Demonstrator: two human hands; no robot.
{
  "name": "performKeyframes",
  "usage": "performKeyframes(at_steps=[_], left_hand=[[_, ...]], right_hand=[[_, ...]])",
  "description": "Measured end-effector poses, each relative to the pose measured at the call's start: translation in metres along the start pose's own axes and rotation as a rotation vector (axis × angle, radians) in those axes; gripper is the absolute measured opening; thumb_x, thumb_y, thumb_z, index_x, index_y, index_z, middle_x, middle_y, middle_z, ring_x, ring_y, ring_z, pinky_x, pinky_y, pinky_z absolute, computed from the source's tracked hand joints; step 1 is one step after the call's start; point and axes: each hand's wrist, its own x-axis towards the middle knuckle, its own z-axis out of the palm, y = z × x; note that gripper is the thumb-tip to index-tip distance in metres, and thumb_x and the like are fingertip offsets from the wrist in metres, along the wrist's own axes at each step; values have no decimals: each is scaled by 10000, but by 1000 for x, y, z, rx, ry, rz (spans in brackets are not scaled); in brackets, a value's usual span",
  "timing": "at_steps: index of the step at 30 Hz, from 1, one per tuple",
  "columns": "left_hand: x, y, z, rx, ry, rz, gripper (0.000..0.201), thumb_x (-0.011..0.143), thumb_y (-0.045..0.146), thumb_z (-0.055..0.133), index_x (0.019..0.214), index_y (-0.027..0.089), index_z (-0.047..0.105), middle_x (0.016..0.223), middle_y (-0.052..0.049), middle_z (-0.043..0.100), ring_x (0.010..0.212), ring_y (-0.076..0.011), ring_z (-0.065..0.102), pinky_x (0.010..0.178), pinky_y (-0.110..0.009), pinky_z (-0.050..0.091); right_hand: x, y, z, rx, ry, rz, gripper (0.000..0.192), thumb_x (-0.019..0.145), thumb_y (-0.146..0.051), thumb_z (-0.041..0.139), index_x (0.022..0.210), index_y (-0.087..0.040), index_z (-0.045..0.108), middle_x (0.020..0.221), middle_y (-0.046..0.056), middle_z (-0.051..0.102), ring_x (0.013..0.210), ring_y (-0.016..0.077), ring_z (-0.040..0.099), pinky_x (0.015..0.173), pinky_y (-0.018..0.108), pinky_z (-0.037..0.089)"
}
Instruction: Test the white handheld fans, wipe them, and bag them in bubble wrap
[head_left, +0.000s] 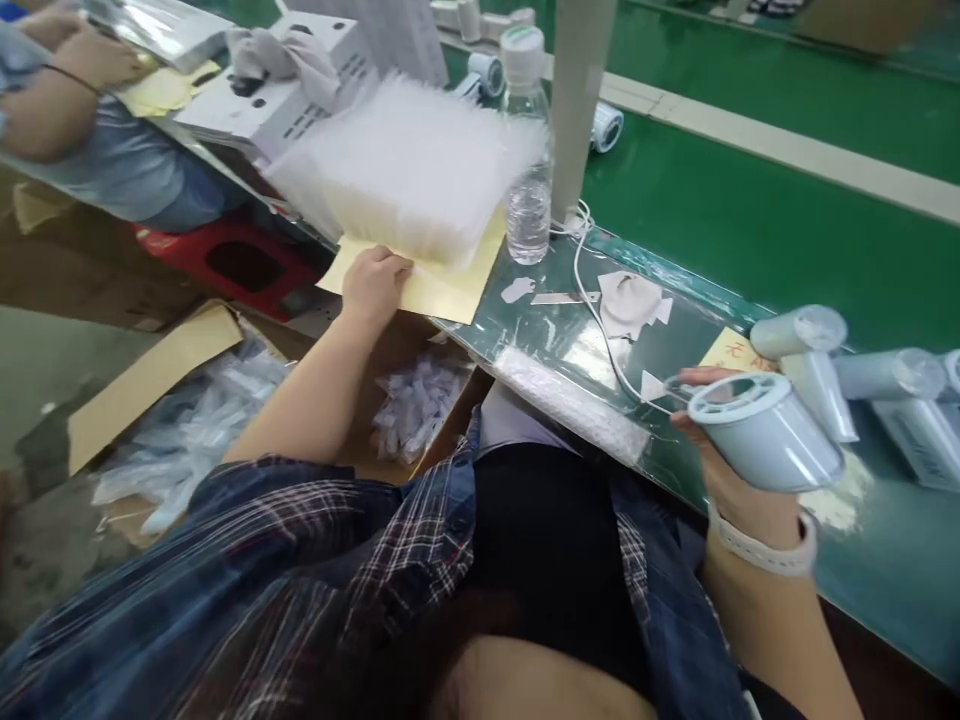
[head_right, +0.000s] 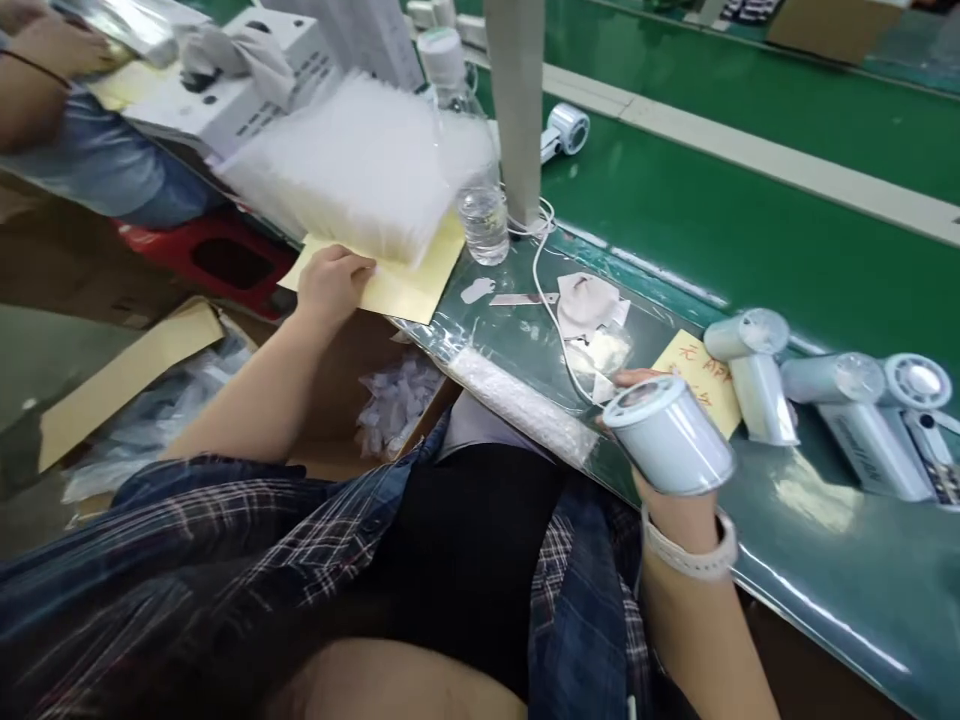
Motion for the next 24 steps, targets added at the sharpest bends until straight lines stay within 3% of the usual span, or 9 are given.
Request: performKeyframes(at_steps=[3, 6, 13, 16, 21, 24], left_hand=[[2, 0, 0, 29, -27, 51, 408, 1034, 431, 467, 1151, 182, 769, 1212, -129, 728, 1178, -287, 596, 1122, -446, 456], [4, 0, 2, 72, -35, 103, 408, 1033, 450, 475, 1122, 200, 784, 1195, -135, 742, 1161, -306, 629, 1109, -466, 470], [9, 4, 1, 62, 9, 95, 306, 963, 342, 549, 1069, 194, 795, 1187, -145, 763, 1142, -322, 680, 1109, -461, 487], [9, 8, -1, 24, 6, 98, 292, 956, 313, 566, 1088, 192, 796, 1163, -133, 757, 1109, -308, 674, 1104, -455, 503], [11, 17, -7, 76, -21, 108, 225, 958, 253, 574, 939, 164, 779, 1101, -166, 744, 1132, -338, 665, 1097, -484, 500], [3, 30, -20, 103, -23, 110, 121, 913, 183, 636, 872, 169, 749, 1072, -159, 732, 1093, -328, 661, 1036, -485, 510]], right_hand=[[-4, 13, 14, -19, -94, -76, 323, 658, -373, 1009, 925, -303, 842, 991, 38, 796, 1001, 299, 744, 1025, 565, 632], [-7, 19, 12, -25, -143, -139, 293, 771, -294, 947, 1040, -311, 832, 1086, 33, 796, 1068, 266, 741, 1018, 473, 625], [-14, 10, 5, -199, -228, -256, 332, 858, -152, 819, 1166, -271, 782, 1180, 66, 770, 1120, 285, 721, 986, 450, 581], [-15, 5, 7, -236, -231, -324, 289, 894, -202, 812, 1176, -256, 778, 1174, 87, 762, 1100, 293, 719, 974, 460, 549], [-15, -3, 5, -409, -171, -518, 220, 951, -181, 767, 1162, -242, 774, 1099, 98, 762, 1045, 289, 710, 953, 472, 528], [-14, -3, 4, -505, -147, -603, 180, 967, -162, 759, 1141, -206, 763, 1085, 113, 764, 1032, 278, 708, 960, 465, 539]])
